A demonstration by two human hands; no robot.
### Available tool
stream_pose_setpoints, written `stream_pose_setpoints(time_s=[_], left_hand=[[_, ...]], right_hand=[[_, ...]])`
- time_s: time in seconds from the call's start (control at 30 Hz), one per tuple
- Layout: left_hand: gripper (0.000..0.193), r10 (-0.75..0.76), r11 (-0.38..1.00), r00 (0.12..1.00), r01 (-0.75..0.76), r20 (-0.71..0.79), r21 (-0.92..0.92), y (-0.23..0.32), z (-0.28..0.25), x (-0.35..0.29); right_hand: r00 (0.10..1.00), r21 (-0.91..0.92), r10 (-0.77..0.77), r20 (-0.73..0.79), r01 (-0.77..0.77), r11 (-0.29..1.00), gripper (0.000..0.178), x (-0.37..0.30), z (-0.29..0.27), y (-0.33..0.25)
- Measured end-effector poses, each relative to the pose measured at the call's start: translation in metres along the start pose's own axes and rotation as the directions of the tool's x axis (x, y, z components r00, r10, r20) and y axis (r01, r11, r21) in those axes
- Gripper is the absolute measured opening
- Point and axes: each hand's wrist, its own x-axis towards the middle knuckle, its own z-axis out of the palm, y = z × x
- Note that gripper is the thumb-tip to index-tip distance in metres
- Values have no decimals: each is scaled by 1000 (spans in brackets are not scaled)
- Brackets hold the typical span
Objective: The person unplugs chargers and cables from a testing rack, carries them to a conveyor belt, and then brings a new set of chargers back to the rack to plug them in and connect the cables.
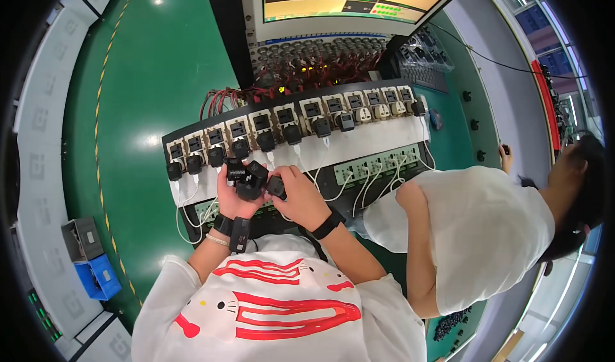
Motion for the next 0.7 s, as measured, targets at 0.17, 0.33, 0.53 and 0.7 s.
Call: stream_pose_setpoints(time_s=[0.17, 0.33, 0.53, 0.7], left_hand=[[48, -47, 998, 999, 47, -4, 52, -7, 1, 4], [48, -65, 997, 998, 63, 28, 49, -8, 9, 9], [51, -19, 1000, 994, 19, 112, 3, -2, 12, 15], [49, -25, 999, 997, 28, 71, -45, 2, 7, 13]], right_hand=[[999, -205, -36, 24, 41, 978, 50, -9, -9, 17], [997, 210, 76, -11, -72, 975, 43, -12, -28, 25], [923, 839, 327, 201, -334, 429, 42, -19, -35, 63], [904, 972, 360, 229, -231, -38, 32, -23, -23, 88]])
